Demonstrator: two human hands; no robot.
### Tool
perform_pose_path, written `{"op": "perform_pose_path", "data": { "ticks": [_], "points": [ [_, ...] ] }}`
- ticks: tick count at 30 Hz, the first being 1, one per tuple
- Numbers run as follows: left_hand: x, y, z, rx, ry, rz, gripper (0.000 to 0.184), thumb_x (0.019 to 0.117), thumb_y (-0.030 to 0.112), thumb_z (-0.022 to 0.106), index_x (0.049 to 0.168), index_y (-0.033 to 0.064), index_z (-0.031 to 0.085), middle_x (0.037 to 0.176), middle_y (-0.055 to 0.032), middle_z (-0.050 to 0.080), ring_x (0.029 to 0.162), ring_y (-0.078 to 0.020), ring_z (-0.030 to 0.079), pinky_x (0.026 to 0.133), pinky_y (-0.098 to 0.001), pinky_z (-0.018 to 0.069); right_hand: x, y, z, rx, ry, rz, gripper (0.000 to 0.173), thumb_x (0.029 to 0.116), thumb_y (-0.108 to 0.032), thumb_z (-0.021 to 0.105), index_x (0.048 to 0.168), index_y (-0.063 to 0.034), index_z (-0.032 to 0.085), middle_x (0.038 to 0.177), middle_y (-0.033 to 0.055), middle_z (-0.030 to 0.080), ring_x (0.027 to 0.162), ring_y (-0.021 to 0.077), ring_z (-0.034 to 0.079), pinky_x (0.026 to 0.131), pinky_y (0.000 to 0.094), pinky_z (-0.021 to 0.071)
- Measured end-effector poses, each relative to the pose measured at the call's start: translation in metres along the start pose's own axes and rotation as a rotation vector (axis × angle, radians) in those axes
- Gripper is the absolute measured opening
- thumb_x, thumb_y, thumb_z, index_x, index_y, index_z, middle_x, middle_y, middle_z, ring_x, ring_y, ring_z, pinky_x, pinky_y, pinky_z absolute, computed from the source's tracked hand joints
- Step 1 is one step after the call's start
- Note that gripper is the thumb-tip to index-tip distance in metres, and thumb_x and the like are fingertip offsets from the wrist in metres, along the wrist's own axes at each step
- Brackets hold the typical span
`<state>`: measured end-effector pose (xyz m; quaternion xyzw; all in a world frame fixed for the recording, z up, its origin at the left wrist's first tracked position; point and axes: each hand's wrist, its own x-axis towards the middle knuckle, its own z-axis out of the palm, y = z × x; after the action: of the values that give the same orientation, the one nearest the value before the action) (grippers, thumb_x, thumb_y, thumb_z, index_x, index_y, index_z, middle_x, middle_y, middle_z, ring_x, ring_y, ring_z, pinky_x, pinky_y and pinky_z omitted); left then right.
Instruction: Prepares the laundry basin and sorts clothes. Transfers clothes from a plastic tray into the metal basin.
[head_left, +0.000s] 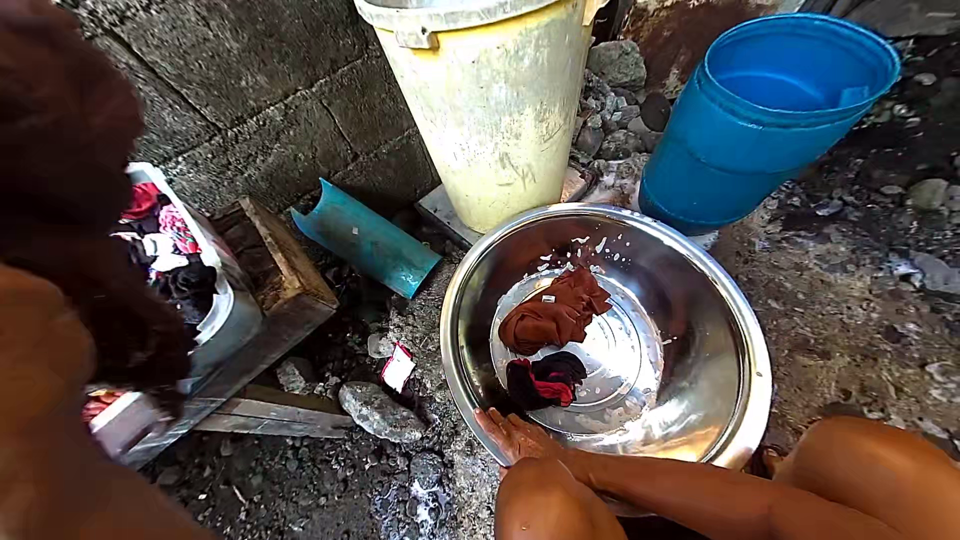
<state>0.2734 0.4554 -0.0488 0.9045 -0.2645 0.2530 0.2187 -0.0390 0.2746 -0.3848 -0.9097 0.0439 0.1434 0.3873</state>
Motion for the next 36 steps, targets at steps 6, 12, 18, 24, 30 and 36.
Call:
{"op": "perform_pose_path", "data": {
  "ticks": [6,12,18,24,30,36],
  "points": [
    [-0.044,0.192,0.06,-0.28,-0.095,0.272,0.033,0.1029,0.008,0.049,0.134,0.0022,0.056,0.135,-0.0272,0.053,0.123,-0.041,0.056,0.102,-0.0566,0.0473,0.001,0.0,-0.001,-0.007,-0.028,0.022,0.097,0.093,-0.024,0.07,0.167,-0.016,0.009,0.166,0.0229,0.029,0.139,0.0425,0.049,0.106,0.0538,0.0483],
    [-0.067,0.197,0.191,-0.326,-0.491,0.152,0.052,0.0972,0.021,0.068,0.146,0.0104,0.054,0.146,-0.0205,0.052,0.133,-0.0461,0.048,0.098,-0.0668,0.0469,-0.009,-0.015,-0.011,-0.02,0.042,0.036,0.1,0.0869,-0.024,0.076,0.166,-0.0109,0.017,0.163,0.0221,0.036,0.139,0.0431,0.05,0.11,0.0567,0.0456],
    [-0.034,0.105,0.083,-0.135,-0.088,0.189,0.022,0.1017,0.018,0.061,0.117,0.0075,0.072,0.131,-0.0141,0.064,0.128,-0.0356,0.055,0.106,-0.0539,0.0467,-0.009,-0.026,-0.029,-0.007,-0.071,0.125,0.101,0.0899,-0.029,0.071,0.168,-0.0159,0.007,0.166,0.0192,0.031,0.142,0.039,0.046,0.114,0.0533,0.0429],
    [-0.006,-0.077,-0.04,0.195,-0.455,-0.279,0.044,0.1002,0.032,0.066,0.125,-0.0042,0.066,0.124,-0.0314,0.065,0.121,-0.0507,0.059,0.103,-0.0717,0.0418,-0.006,-0.031,-0.024,-0.064,-0.057,0.14,0.104,0.0885,-0.026,0.073,0.167,-0.012,0.006,0.165,0.0195,0.033,0.141,0.037,0.049,0.115,0.0483,0.0422],
    [-0.025,-0.127,-0.058,-0.078,-0.78,-0.39,0.035,0.0972,0.006,0.068,0.132,0.0013,0.063,0.124,-0.0234,0.065,0.118,-0.0356,0.061,0.104,-0.0554,0.0449,0.001,-0.011,-0.006,-0.062,-0.006,0.102,0.105,0.0862,-0.027,0.072,0.166,-0.009,0.007,0.165,0.0207,0.033,0.141,0.0379,0.05,0.114,0.05,0.0437],
    [-0.035,-0.128,-0.047,-0.195,-0.332,-0.477,0.038,0.0873,0.015,0.081,0.116,-0.003,0.064,0.101,-0.0246,0.067,0.094,-0.0366,0.066,0.086,-0.0589,0.0526,-0.011,-0.025,-0.017,-0.026,0.093,0.063,0.094,0.0883,-0.022,0.067,0.166,-0.0079,0.015,0.159,0.0246,0.041,0.134,0.0406,0.055,0.108,0.0508,0.0484]
  ]
}}
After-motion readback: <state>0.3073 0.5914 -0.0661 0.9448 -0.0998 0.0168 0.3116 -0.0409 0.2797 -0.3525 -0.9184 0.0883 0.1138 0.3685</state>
